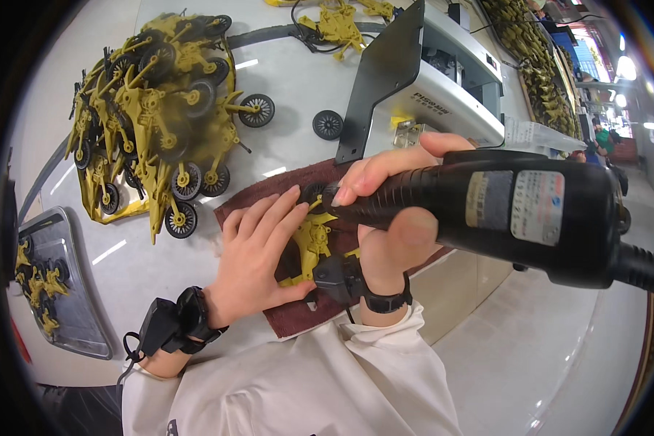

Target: The recorder is using an electric screwdriver to attach wheels and other components to small yellow toy motorcycle frames.

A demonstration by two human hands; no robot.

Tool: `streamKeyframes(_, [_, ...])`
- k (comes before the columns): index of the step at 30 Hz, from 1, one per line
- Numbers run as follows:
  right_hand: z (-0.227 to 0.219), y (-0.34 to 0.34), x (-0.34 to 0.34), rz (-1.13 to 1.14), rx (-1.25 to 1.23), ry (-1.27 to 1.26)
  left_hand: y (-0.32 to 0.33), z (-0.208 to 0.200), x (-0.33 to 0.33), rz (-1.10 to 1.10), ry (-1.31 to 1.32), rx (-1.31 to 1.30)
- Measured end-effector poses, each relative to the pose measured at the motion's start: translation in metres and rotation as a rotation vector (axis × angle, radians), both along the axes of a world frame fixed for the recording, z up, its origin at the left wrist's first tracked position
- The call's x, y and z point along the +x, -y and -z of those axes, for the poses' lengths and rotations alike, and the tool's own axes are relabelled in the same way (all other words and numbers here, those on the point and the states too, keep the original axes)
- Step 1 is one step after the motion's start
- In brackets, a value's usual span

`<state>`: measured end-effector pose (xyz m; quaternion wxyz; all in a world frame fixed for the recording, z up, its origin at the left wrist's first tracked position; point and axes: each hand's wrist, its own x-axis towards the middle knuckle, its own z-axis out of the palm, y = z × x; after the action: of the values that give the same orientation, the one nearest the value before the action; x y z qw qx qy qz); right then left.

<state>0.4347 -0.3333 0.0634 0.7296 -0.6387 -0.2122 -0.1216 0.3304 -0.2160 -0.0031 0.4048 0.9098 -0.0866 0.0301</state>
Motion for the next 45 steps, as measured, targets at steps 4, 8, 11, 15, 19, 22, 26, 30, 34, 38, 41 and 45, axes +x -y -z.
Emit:
streamKeyframes(4, [0.001, -0.001, 0.003, -0.01, -0.061, -0.013, 0.0, 0.001, 0.0, -0.004, -0.001, -0.004])
streamKeyframes(8, [0.004, -0.003, 0.004, -0.104, -0.125, 0.024, 0.002, 0.0, 0.002, 0.001, 0.014, 0.028])
streamKeyframes(11, [0.003, -0.004, 0.001, -0.125, -0.167, -0.011, 0.0, -0.001, 0.001, -0.009, 0.016, 0.045])
streamKeyframes(15, [-0.013, 0.023, -0.001, -0.023, 0.03, 0.197, 0.002, 0.001, 0.003, -0.022, 0.041, 0.055])
streamKeyframes(19, [-0.06, 0.059, 0.013, 0.294, 0.075, 0.376, 0.001, 0.001, 0.001, -0.018, 0.068, 0.062])
streamKeyframes(22, [-0.062, 0.057, 0.034, 0.494, 0.015, 0.385, 0.002, 0.0, 0.0, -0.016, 0.062, 0.067])
streamKeyframes(26, [-0.049, 0.052, 0.047, 0.373, 0.034, 0.236, 0.004, -0.001, 0.002, 0.006, 0.07, 0.06])
streamKeyframes(30, [-0.049, 0.044, 0.027, 0.288, -0.089, 0.128, 0.001, 0.003, -0.003, -0.027, 0.071, 0.051])
streamKeyframes(34, [-0.03, 0.056, -0.027, -0.15, 0.111, 0.157, 0.005, 0.002, 0.0, -0.018, 0.077, 0.04])
streamKeyframes(38, [-0.007, 0.067, -0.063, -0.355, 0.162, 0.173, 0.002, 0.005, -0.002, -0.02, 0.089, 0.074])
streamKeyframes(41, [0.001, 0.068, -0.068, -0.356, 0.169, 0.205, 0.002, 0.007, 0.0, 0.0, 0.089, 0.07])
streamKeyframes(45, [0.003, 0.077, -0.072, -0.341, 0.133, 0.168, 0.002, 0.005, -0.001, 0.005, 0.089, 0.066])
